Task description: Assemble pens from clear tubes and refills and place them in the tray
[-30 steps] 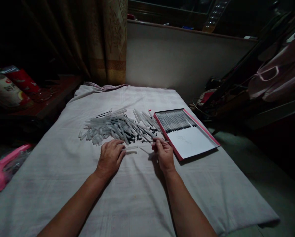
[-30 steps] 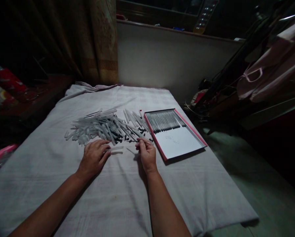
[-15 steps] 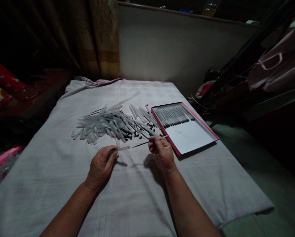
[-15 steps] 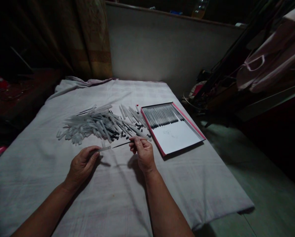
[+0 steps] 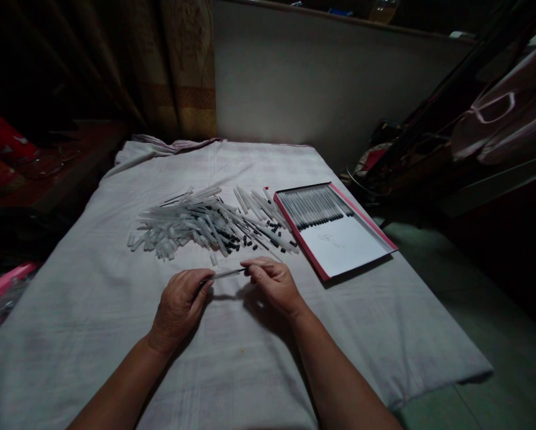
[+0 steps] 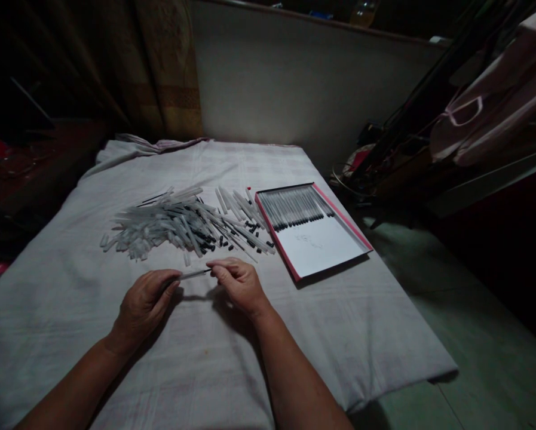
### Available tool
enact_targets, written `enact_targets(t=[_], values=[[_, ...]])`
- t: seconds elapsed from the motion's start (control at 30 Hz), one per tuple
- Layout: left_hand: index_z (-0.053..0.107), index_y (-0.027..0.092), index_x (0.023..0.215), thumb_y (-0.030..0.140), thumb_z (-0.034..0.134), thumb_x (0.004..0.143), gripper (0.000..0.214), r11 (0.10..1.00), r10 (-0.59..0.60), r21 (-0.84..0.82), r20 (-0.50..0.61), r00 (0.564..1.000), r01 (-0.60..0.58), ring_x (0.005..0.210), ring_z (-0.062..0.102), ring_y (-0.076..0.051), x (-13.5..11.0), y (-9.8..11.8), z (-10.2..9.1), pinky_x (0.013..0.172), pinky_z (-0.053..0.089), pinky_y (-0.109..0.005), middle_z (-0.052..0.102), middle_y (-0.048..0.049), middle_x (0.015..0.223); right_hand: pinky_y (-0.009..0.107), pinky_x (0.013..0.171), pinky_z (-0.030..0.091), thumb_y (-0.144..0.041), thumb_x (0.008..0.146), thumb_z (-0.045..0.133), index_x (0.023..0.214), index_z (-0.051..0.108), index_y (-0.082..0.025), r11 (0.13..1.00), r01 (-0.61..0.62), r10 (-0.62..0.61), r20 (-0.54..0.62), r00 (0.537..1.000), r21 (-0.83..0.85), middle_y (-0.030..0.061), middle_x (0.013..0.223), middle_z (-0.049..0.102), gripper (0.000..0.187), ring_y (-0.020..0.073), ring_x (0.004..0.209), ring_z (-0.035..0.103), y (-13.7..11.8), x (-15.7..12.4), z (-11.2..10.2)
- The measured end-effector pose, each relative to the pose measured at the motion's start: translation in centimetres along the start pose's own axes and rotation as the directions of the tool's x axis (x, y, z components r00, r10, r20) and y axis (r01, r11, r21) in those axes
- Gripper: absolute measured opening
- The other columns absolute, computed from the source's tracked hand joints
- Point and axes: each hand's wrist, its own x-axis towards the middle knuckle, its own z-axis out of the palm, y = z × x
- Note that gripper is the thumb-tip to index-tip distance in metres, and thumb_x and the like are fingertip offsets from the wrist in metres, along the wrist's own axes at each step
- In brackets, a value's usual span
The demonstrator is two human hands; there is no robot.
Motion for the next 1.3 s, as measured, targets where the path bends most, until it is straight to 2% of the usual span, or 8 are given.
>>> enact_targets(t=[0.17,0.33,0.7,0.87,1.0,1.1,1.2,1.3], values=[[0.065,0.024,0.100,0.040,0.054,0.091,0.021,0.972,-0.207,-0.121,-0.057,0.977,0.199,0.087,0.069,-0.024,-0.5,-0.1,-0.8,0.083,0.053,-0.036,0.075,-0.0056,0.093,0.030,0.079,0.054,-0.034,0.087,0.062,0.122,0.070,-0.020,0.982,-0.012,0.055,0.226,0.972,-0.186,0.0043,0.092,0.075,0.038,0.0164,0.081,0.070,0.5,-0.5,1.7],[0.059,0.026,0.104,0.044,0.055,0.091,0.023,0.835,-0.485,-0.330,-0.066,0.872,0.440,0.069,0.068,-0.018,-0.4,0.4,-1.7,0.065,0.053,-0.030,0.074,-0.0023,0.097,0.028,0.088,0.050,-0.021,0.089,0.060,0.102,0.076,-0.020,0.812,0.025,0.106,0.190,0.976,-0.583,0.0056,0.100,0.076,0.021,0.0176,0.095,0.069,-0.8,0.4,1.0],[0.064,0.024,0.099,0.043,0.056,0.088,0.023,0.933,-0.337,-0.169,-0.088,0.938,0.319,0.080,0.070,-0.021,-0.3,-1.0,-1.3,0.079,0.054,-0.031,0.073,-0.0032,0.091,0.027,0.092,0.047,-0.028,0.095,0.054,0.122,0.070,-0.026,0.416,-0.017,0.146,0.048,0.988,-0.909,0.0067,0.115,0.070,0.031,0.0205,0.107,0.064,0.2,4.9,1.6],[0.066,0.024,0.099,0.041,0.054,0.090,0.023,0.956,-0.279,-0.116,-0.060,0.959,0.270,0.083,0.069,-0.021,-0.3,-1.1,-1.1,0.079,0.053,-0.030,0.074,-0.0038,0.093,0.029,0.088,0.048,-0.030,0.095,0.053,0.112,0.071,-0.023,0.364,-0.054,0.157,0.004,0.988,-0.930,0.0089,0.114,0.070,0.026,0.0219,0.103,0.065,0.4,5.7,2.3],[0.066,0.023,0.100,0.039,0.052,0.092,0.022,0.975,-0.212,-0.078,-0.059,0.976,0.207,0.086,0.069,-0.022,-0.4,-1.2,-0.9,0.080,0.053,-0.030,0.074,-0.0043,0.094,0.030,0.085,0.049,-0.023,0.090,0.053,0.095,0.072,-0.019,0.674,-0.080,0.103,-0.014,0.995,-0.734,0.0086,0.098,0.073,0.021,0.0205,0.095,0.067,0.7,5.1,2.1],[0.065,0.023,0.102,0.038,0.051,0.094,0.022,0.985,-0.168,-0.045,-0.046,0.985,0.166,0.086,0.069,-0.021,-0.5,-1.3,-0.7,0.080,0.053,-0.030,0.074,-0.0045,0.094,0.024,0.062,0.049,-0.026,0.082,0.058,0.090,0.071,-0.019,0.944,-0.253,0.242,-0.078,0.967,-0.212,0.0043,0.086,0.073,0.017,0.0147,0.070,0.066,1.1,3.6,2.3],[0.065,0.022,0.102,0.037,0.049,0.095,0.022,0.992,-0.125,-0.015,-0.031,0.992,0.124,0.085,0.069,-0.021,-0.5,-1.3,-0.7,0.080,0.053,-0.030,0.074,-0.0046,0.093,0.017,0.044,0.036,-0.030,0.070,0.067,0.088,0.072,-0.018,0.878,-0.388,0.406,-0.006,0.914,0.281,0.0028,0.080,0.071,0.022,0.0088,0.053,0.057,1.3,2.2,2.6],[0.064,0.022,0.103,0.035,0.049,0.097,0.021,0.997,-0.079,0.009,-0.037,0.996,0.079,0.084,0.069,-0.020,-0.5,-1.3,-0.6,0.079,0.054,-0.030,0.073,-0.0046,0.092,0.015,0.040,0.031,-0.028,0.062,0.075,0.084,0.074,-0.017,0.779,-0.408,0.440,0.048,0.897,0.475,0.0024,0.074,0.070,0.025,0.0056,0.048,0.050,1.1,1.4,2.8]])
